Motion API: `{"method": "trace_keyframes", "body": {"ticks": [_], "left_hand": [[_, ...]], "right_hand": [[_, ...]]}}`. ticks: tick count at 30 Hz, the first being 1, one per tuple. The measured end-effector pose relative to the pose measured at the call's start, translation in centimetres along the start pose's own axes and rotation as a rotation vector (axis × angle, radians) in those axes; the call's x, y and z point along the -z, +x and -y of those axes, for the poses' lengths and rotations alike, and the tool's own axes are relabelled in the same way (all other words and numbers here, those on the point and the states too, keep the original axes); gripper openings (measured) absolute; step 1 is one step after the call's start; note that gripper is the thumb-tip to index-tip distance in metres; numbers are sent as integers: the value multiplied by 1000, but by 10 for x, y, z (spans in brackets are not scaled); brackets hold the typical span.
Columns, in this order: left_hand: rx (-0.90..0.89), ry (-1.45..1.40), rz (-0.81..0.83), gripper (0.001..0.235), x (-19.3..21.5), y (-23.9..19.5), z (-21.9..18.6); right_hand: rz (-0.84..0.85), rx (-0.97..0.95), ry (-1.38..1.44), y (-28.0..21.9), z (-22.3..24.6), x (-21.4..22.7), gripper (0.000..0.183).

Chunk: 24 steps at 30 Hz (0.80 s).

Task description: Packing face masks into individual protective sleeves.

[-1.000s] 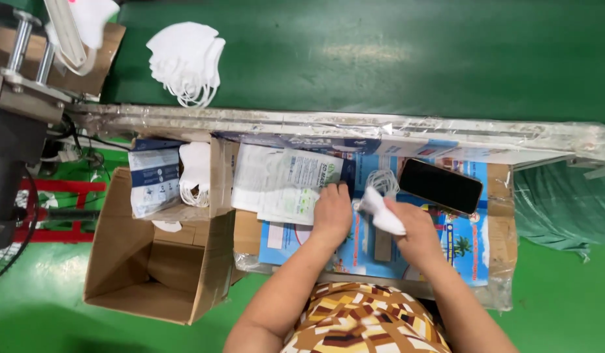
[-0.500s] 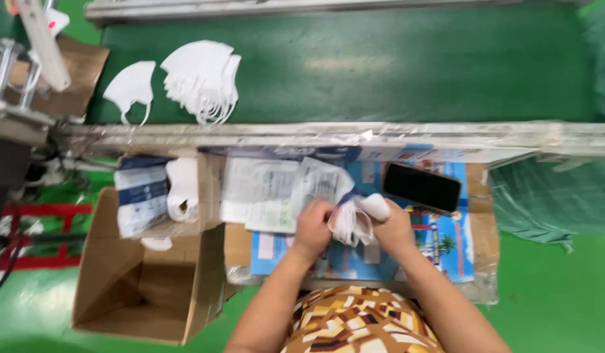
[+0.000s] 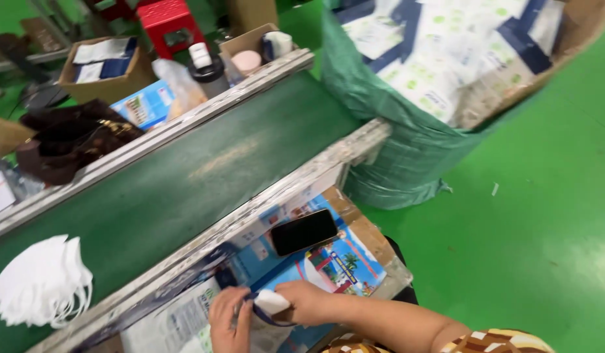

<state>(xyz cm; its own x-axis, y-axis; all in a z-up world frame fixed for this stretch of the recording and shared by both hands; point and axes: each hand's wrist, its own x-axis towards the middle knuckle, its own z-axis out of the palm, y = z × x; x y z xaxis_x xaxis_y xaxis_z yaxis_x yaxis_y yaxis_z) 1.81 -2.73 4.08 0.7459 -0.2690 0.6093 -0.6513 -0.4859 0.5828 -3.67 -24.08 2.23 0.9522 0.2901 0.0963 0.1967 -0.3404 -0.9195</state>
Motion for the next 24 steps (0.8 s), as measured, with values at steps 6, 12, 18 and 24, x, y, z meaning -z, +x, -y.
{"method": "trace_keyframes", "body": {"ticks": [6,12,18,24], "left_hand": [[-14,-76,-5,13,-86,-114,201],[-120,-198,-268,16,-141,-138,263],[-98,-148,-241,18,-141,-148,265],[-167,-184,65,14,-120,-171,292]], "right_hand": [[75,2,-142,-5,15,21,30],[152,143,13,-22,-47,-4,24],[221,5,-262,-12,17,14,18],[-27,171,-168,-9,16,9,25]]}}
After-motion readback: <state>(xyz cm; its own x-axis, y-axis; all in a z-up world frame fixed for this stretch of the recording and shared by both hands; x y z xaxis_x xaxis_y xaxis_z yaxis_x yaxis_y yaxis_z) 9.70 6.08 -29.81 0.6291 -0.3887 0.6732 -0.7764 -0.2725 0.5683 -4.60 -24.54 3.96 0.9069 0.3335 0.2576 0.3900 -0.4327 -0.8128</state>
